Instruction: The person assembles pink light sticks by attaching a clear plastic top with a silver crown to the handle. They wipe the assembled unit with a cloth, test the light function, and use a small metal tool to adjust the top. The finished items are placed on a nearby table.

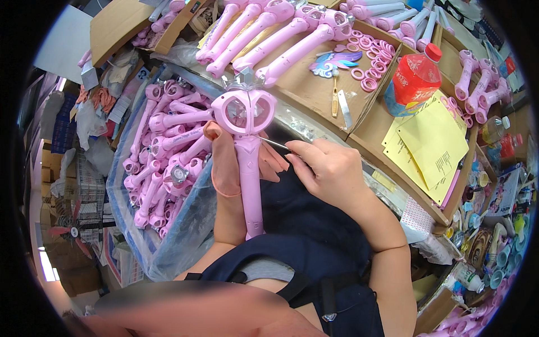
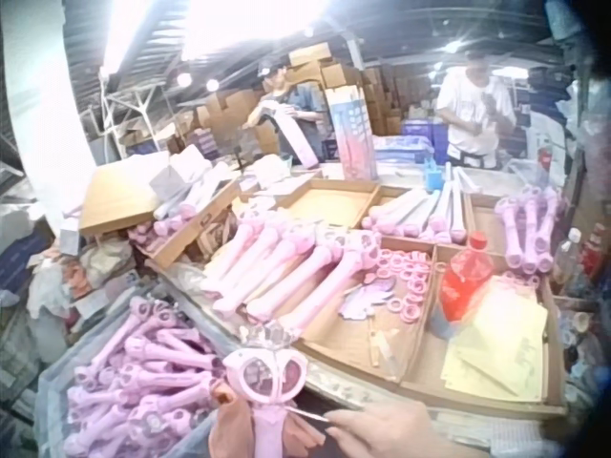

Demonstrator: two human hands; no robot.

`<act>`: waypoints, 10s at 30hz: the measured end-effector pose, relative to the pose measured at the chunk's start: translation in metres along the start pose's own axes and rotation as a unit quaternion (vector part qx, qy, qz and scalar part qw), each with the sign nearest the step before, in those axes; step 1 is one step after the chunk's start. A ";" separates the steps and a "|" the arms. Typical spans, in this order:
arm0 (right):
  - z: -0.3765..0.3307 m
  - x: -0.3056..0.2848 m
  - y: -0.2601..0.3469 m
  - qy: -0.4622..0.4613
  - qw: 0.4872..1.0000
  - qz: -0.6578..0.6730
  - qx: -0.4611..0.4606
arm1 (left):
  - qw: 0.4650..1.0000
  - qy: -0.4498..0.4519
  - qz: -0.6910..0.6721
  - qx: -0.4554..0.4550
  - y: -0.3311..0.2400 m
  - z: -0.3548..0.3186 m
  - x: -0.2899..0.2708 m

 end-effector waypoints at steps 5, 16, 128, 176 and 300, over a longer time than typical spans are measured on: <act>0.000 0.002 0.003 0.009 0.998 -0.055 -0.001 | 0.971 0.110 0.213 -0.004 0.005 -0.002 -0.002; -0.028 0.059 -0.080 0.311 0.775 0.354 0.420 | 0.978 -0.092 0.140 -0.120 0.040 -0.004 -0.054; -0.088 0.107 -0.049 0.139 0.937 0.247 0.202 | 0.999 -0.013 -0.016 0.034 -0.013 0.028 -0.020; -0.057 -0.066 -0.112 -0.120 0.963 -0.084 0.227 | 0.996 0.065 0.058 0.035 -0.021 -0.007 -0.034; 0.133 0.108 -0.106 -0.041 0.951 0.232 0.201 | 0.686 0.279 0.665 0.101 0.045 -0.037 -0.012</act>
Point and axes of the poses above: each hand's wrist, its own z-axis towards the middle knuckle, its own x-axis out of the palm, y = z × x, the point moved 8 cm from there along z, towards the middle knuckle, and after that the axes turned 7 degrees about x, right-handed, at the moved point
